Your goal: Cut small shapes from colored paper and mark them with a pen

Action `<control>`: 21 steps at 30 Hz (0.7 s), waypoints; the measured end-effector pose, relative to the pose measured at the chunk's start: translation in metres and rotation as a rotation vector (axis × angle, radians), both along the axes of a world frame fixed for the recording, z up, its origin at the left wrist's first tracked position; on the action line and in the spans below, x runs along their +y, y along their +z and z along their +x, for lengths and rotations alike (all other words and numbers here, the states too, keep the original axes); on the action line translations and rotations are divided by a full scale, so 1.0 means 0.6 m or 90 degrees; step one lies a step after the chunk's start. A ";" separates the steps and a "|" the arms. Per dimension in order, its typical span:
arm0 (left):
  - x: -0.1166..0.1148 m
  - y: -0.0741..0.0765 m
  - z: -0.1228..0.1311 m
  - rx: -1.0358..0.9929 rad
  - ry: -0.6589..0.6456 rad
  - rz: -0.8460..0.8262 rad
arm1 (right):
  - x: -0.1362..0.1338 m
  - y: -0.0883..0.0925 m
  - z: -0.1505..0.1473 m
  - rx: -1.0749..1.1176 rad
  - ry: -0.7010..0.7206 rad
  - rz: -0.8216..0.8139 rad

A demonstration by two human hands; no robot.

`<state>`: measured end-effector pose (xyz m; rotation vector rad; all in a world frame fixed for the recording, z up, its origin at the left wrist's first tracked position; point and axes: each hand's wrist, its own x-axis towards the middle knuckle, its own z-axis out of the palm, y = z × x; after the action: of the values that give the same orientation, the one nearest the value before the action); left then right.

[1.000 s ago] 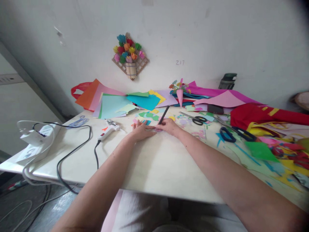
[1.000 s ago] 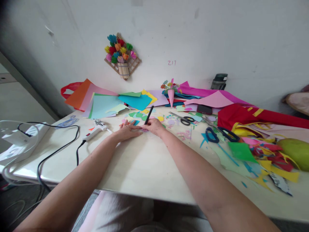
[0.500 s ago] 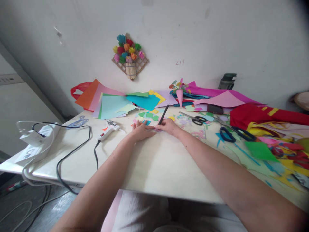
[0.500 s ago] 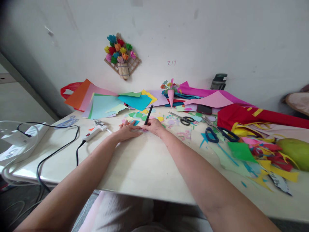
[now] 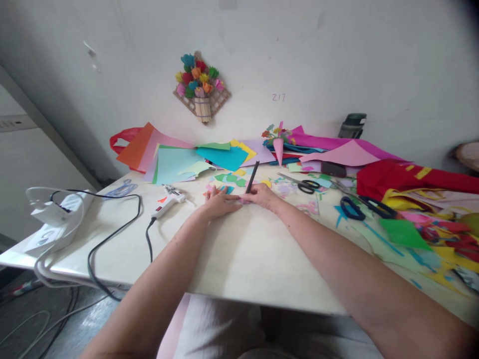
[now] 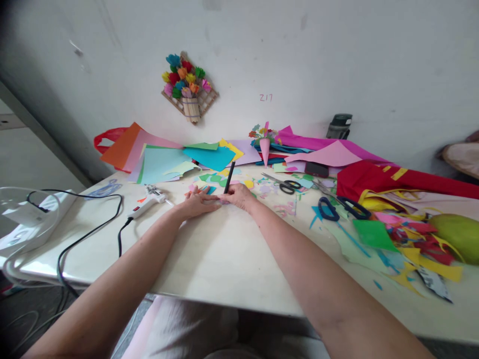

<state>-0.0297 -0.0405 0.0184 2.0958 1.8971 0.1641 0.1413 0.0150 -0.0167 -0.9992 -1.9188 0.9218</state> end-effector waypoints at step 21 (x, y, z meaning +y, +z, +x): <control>0.013 -0.015 -0.001 0.000 0.075 0.093 | 0.017 -0.017 -0.001 0.030 0.021 0.000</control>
<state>-0.0301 -0.0325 0.0094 2.0736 2.0666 0.3397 0.1409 0.0254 -0.0268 -0.9401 -1.9005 0.9560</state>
